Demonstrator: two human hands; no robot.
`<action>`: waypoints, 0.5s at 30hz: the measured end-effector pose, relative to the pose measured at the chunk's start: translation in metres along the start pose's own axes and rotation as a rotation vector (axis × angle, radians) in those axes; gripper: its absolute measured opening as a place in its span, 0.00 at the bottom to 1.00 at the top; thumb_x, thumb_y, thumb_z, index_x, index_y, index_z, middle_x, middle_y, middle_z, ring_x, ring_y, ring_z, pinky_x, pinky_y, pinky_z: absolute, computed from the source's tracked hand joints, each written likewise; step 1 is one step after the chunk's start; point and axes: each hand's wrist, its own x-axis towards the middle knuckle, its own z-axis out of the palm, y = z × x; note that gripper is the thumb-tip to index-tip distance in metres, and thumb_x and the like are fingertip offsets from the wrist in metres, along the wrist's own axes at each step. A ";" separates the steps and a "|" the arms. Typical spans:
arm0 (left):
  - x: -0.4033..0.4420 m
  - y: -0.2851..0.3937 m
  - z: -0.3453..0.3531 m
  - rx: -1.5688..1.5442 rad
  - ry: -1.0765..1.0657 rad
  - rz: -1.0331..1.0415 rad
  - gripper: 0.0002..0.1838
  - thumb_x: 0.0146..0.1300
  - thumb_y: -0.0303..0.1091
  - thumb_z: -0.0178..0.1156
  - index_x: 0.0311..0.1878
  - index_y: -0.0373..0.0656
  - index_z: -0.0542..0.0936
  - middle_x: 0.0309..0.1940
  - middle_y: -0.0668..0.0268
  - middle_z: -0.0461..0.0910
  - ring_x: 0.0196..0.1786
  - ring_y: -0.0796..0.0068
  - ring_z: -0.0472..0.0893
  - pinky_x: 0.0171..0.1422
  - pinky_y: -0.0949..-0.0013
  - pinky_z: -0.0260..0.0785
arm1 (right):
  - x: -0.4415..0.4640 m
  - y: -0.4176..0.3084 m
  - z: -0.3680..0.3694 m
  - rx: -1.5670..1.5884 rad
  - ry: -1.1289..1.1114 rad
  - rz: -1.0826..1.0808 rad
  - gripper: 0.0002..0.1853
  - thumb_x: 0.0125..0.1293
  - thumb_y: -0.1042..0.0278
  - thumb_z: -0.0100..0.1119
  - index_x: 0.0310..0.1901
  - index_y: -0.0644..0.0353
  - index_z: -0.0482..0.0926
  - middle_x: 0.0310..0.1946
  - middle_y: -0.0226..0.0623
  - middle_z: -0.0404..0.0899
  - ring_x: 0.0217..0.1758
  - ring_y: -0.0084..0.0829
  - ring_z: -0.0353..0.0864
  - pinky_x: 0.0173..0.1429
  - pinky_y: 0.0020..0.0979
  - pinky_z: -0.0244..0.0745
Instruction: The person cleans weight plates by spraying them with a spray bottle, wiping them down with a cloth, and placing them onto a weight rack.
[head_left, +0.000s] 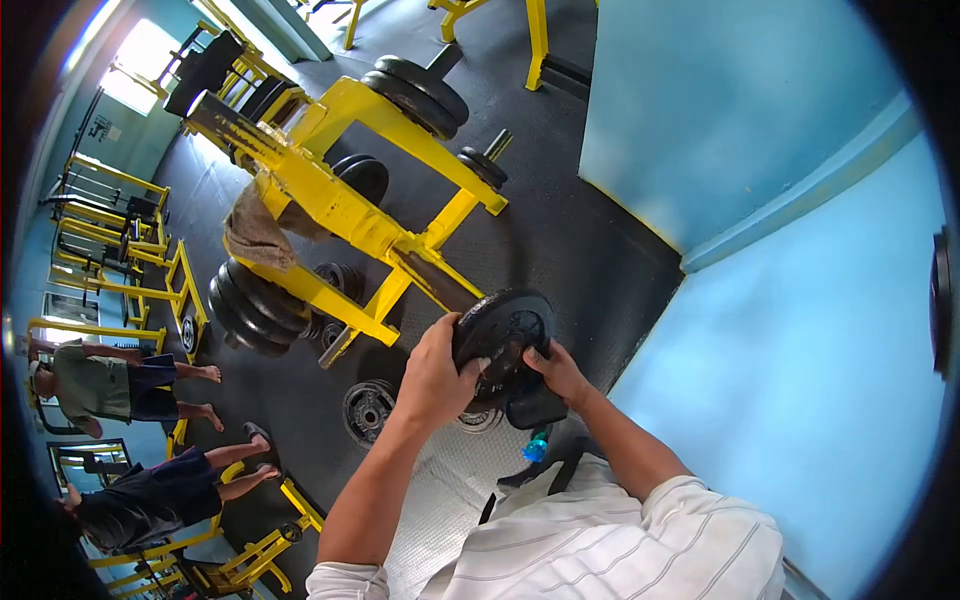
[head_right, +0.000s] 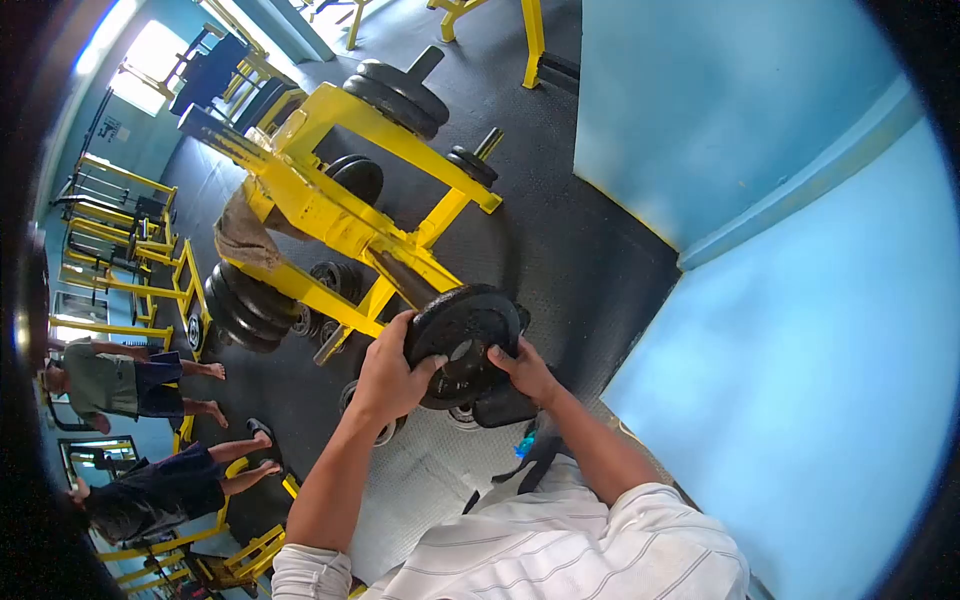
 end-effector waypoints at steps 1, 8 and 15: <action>0.008 0.001 -0.001 0.009 0.014 0.007 0.31 0.52 0.27 0.68 0.59 0.35 0.68 0.49 0.46 0.77 0.54 0.50 0.77 0.60 0.59 0.69 | 0.008 0.000 -0.002 0.000 0.004 0.000 0.38 0.61 0.47 0.65 0.65 0.61 0.64 0.60 0.35 0.70 0.63 0.31 0.66 0.66 0.34 0.63; 0.031 0.000 -0.010 0.028 0.015 -0.005 0.31 0.52 0.27 0.68 0.59 0.34 0.69 0.49 0.46 0.78 0.54 0.50 0.78 0.59 0.60 0.69 | 0.043 -0.005 0.000 -0.014 -0.080 0.005 0.39 0.60 0.45 0.65 0.66 0.60 0.64 0.60 0.34 0.70 0.63 0.33 0.68 0.66 0.35 0.64; 0.047 -0.004 -0.015 0.075 0.041 0.002 0.30 0.51 0.27 0.68 0.59 0.33 0.70 0.49 0.45 0.77 0.54 0.48 0.78 0.59 0.60 0.69 | 0.065 0.000 0.007 -0.017 -0.100 0.021 0.36 0.62 0.45 0.63 0.65 0.60 0.66 0.59 0.34 0.71 0.62 0.32 0.68 0.66 0.35 0.63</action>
